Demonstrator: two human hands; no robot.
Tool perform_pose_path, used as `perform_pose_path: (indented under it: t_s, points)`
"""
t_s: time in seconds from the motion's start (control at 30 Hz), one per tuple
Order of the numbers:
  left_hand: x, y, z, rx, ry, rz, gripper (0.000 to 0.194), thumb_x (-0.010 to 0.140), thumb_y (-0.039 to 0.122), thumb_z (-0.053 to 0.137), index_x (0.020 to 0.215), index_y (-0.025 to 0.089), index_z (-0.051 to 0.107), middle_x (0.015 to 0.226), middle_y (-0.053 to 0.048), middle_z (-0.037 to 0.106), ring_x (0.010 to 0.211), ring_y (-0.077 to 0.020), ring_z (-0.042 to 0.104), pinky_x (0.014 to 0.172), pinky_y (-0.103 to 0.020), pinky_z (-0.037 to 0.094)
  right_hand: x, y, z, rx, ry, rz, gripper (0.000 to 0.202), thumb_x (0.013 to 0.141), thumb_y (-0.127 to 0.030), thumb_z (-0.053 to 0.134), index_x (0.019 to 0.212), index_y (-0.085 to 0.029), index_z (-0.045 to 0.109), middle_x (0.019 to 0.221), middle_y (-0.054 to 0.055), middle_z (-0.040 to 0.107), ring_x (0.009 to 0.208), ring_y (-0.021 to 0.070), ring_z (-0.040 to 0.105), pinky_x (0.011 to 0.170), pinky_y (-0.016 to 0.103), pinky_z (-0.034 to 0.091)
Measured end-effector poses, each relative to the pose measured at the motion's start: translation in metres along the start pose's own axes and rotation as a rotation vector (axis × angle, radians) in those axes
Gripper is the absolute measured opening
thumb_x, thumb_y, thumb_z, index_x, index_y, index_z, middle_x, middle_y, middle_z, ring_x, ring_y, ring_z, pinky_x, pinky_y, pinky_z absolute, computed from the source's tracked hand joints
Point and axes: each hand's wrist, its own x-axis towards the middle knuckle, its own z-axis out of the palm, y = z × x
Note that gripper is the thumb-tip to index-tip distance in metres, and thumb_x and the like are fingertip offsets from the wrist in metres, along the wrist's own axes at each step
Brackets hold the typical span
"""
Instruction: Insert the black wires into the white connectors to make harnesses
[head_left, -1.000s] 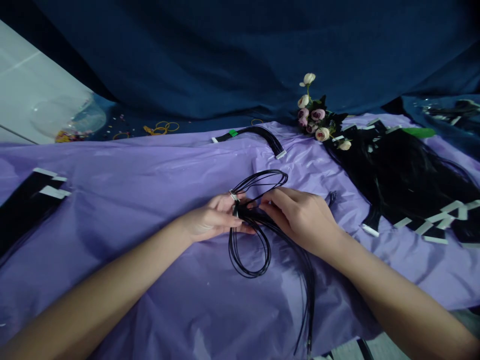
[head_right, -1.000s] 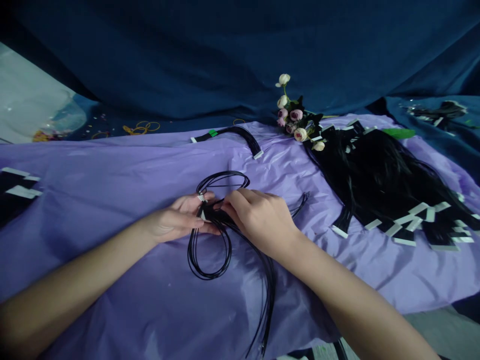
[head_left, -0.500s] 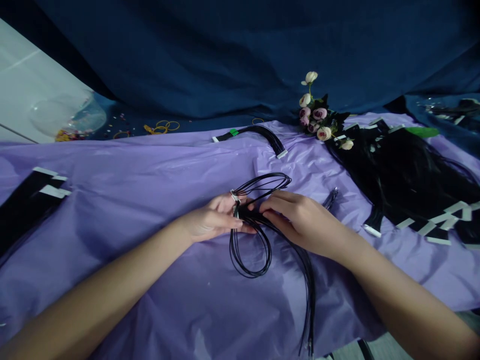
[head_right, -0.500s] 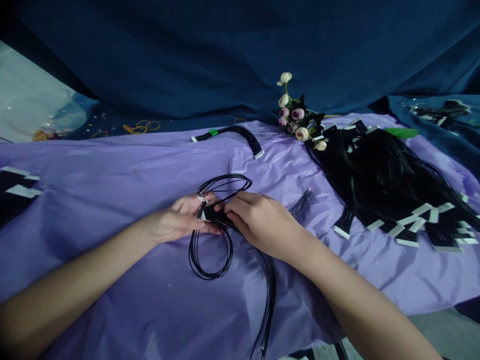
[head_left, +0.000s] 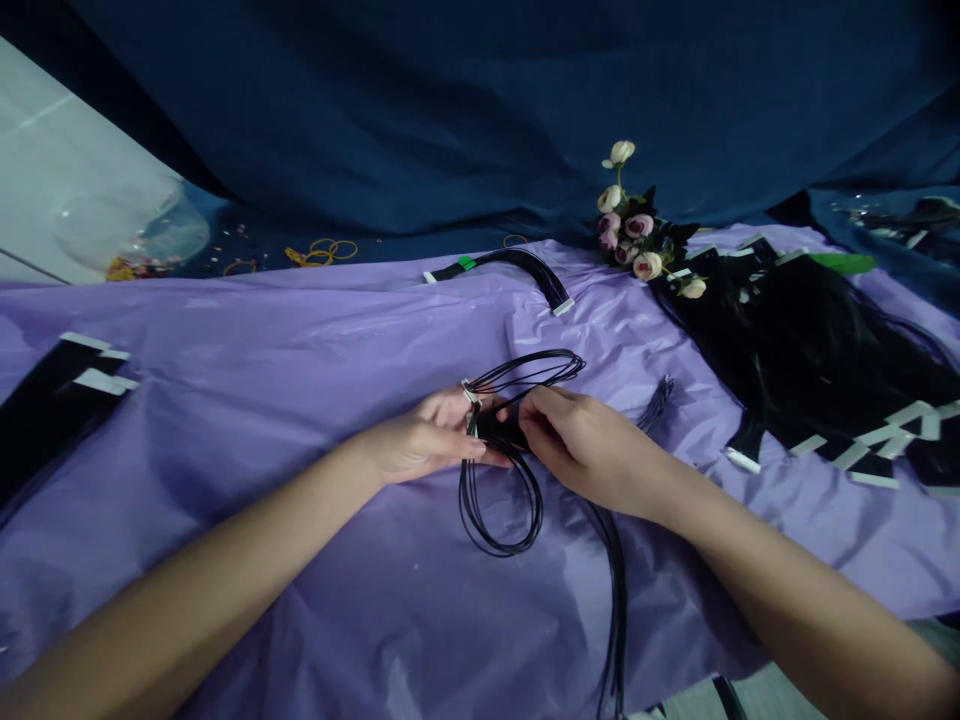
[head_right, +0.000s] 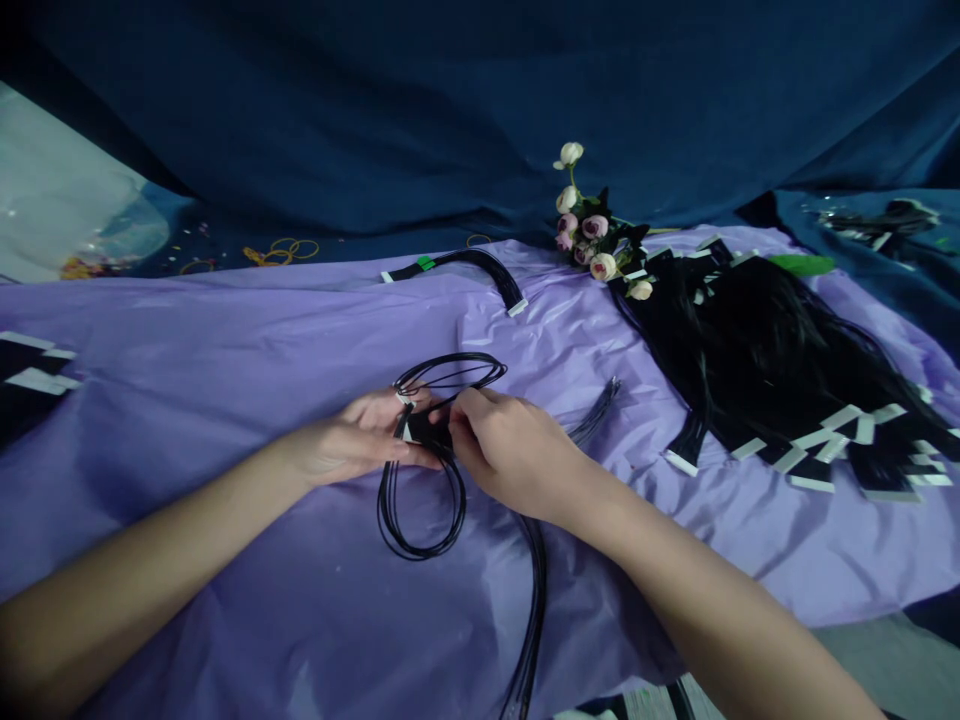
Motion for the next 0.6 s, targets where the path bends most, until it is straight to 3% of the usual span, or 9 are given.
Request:
perform_pose_path:
  t_s: [0.13,0.2,0.37,0.53,0.6]
  points:
    - [0.001,0.0,-0.001,-0.017,-0.01,0.006,0.04,0.069,0.006,0.07,0.106,0.016,0.06,0.108,-0.007,0.056,0.1,-0.0195,0.058,0.087,-0.041,0.056,-0.001,-0.002,0.003,-0.098,0.07,0.015,0.021,0.097,-0.022,0.036,0.099,-0.013,0.055,0.089,0.011,0.065,0.082,0.02,0.061,0.072,0.03,0.043]
    - [0.0,0.0,0.0,-0.023,-0.008,-0.004,0.04,0.07,0.005,0.069,0.106,0.017,0.059,0.109,-0.007,0.057,0.098,-0.0189,0.059,0.087,-0.041,0.056,-0.002,-0.001,-0.002,-0.049,0.105,0.02,0.02,0.097,-0.024,0.04,0.102,-0.015,0.057,0.088,0.008,0.066,0.075,0.0169,0.061,0.067,0.027,0.042]
    - [0.0,0.001,0.001,-0.077,0.005,-0.025,0.039,0.067,0.002,0.07,0.101,0.017,0.061,0.104,-0.004,0.058,0.092,-0.0165,0.061,0.085,-0.04,0.056,-0.013,0.006,-0.034,0.221,0.134,0.009,0.013,0.093,-0.028,0.053,0.093,-0.02,0.063,0.065,-0.002,0.056,0.053,0.0079,0.047,0.051,0.022,0.035]
    - [0.001,0.001,0.0,-0.113,0.043,-0.037,0.041,0.066,-0.003,0.068,0.101,0.018,0.065,0.109,-0.003,0.06,0.097,-0.0175,0.061,0.087,-0.043,0.055,-0.031,0.018,-0.074,0.636,0.126,0.047,0.01,0.09,-0.027,0.06,0.091,-0.022,0.068,0.067,-0.001,0.059,0.056,0.009,0.052,0.051,0.02,0.042]
    - [0.001,0.0,-0.001,-0.13,0.045,-0.04,0.041,0.066,-0.004,0.068,0.1,0.018,0.065,0.109,-0.003,0.061,0.097,-0.018,0.061,0.087,-0.044,0.055,-0.038,0.025,-0.083,0.85,0.069,0.004,0.013,0.091,-0.027,0.058,0.09,-0.024,0.07,0.067,0.0,0.064,0.06,0.0121,0.06,0.054,0.022,0.048]
